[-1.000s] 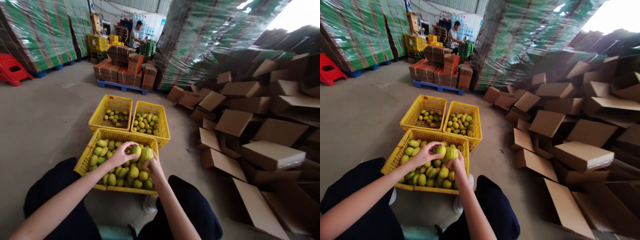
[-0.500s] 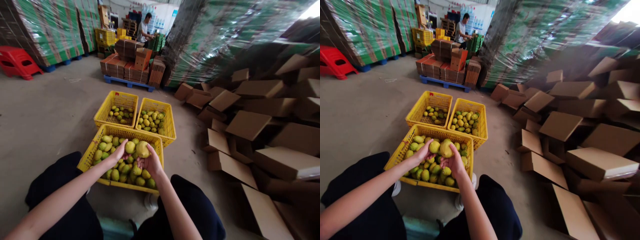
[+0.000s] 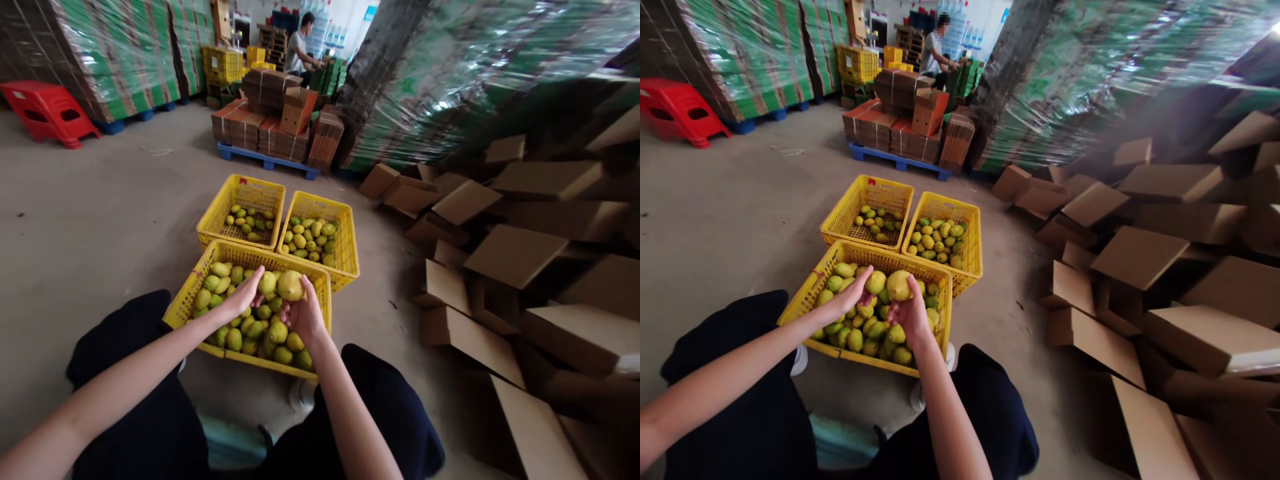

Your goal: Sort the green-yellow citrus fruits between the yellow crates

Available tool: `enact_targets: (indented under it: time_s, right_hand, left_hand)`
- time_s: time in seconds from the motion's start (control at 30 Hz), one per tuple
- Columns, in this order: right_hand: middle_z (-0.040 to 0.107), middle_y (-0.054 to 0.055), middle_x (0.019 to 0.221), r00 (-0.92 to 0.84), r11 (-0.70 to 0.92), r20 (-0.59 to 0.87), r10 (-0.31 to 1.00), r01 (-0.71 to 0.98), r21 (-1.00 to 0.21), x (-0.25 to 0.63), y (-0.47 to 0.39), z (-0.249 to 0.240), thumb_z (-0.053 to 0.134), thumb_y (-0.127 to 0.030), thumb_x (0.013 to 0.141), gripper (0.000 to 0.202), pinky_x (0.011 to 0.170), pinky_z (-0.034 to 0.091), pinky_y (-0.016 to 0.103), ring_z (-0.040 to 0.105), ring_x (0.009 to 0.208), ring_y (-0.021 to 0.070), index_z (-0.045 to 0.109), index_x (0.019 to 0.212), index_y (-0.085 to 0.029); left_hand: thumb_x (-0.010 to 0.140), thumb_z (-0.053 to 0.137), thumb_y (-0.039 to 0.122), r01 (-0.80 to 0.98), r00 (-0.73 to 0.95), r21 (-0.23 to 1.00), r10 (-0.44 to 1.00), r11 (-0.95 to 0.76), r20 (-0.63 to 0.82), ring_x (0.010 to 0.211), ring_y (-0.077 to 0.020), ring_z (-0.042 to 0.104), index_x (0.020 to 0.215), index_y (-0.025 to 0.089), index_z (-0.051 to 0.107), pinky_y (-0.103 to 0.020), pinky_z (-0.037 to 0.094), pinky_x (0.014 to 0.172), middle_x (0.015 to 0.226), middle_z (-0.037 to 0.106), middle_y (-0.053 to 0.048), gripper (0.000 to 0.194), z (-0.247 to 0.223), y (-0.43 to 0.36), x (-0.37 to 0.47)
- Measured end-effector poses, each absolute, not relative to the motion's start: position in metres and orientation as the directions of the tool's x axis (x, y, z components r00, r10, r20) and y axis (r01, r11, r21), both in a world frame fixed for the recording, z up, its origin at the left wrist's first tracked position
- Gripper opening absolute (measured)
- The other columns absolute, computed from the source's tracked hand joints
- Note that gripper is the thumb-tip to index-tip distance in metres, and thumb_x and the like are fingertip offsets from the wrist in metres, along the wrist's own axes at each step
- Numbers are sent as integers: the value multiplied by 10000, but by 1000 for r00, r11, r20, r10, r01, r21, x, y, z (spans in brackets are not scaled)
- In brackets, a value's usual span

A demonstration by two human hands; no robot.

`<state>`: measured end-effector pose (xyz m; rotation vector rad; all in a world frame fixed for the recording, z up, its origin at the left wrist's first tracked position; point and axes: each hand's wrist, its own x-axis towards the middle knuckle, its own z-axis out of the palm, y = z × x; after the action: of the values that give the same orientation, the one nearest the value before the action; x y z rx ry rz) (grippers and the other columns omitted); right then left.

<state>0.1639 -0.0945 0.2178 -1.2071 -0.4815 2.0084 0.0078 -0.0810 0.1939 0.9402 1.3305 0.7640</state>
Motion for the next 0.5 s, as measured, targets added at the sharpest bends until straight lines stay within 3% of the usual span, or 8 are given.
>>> enact_targets:
  time_s: [0.17, 0.27, 0.33, 0.4, 0.5]
  right_hand:
    - [535, 18, 439, -332, -686, -601, 727, -349, -638, 163, -91, 210, 351, -638, 933, 606, 352, 365, 213, 531, 358, 123, 569, 610, -173]
    - [585, 30, 501, -408, -696, -567, 715, -350, -626, 164, -90, 204, 402, -696, 891, 609, 348, 375, 223, 522, 370, 117, 608, 649, -176]
    - [617, 26, 554, -447, -684, -520, 728, -420, -597, 164, -88, 204, 430, -740, 848, 610, 361, 397, 231, 541, 403, 128, 639, 731, -179]
    - [656, 22, 628, -455, -633, -440, 774, -527, -567, 164, -86, 206, 526, -710, 801, 549, 415, 455, 236, 581, 469, 136, 661, 828, -179]
    - [697, 6, 736, -384, -491, -308, 870, -634, -597, 166, -80, 214, 754, -466, 666, 354, 537, 532, 240, 616, 576, 135, 664, 875, -195]
  left_hand:
    - [929, 442, 559, -33, 112, 921, 917, 388, -382, 430, -133, 441, 587, 203, 549, -258, 324, 487, 443, 484, -2, 505, 188, -83, 2]
    - [882, 568, 508, -73, 89, 961, 962, 266, -259, 570, -167, 558, 915, 192, 668, -266, 423, 568, 612, 618, -9, 333, 192, -90, -1]
    - [839, 654, 459, -105, 90, 983, 986, 151, -142, 792, -196, 644, 1194, 202, 634, -282, 497, 718, 912, 715, -45, 438, 198, -94, -2]
    - [807, 709, 409, -155, 135, 986, 990, 67, -46, 1031, -229, 643, 1355, 217, 550, -312, 507, 887, 1227, 667, -76, 602, 205, -98, -2]
    - [774, 750, 337, -222, 209, 975, 977, -3, 51, 1201, -260, 593, 1441, 228, 480, -351, 479, 1016, 1464, 517, -94, 728, 214, -99, -2]
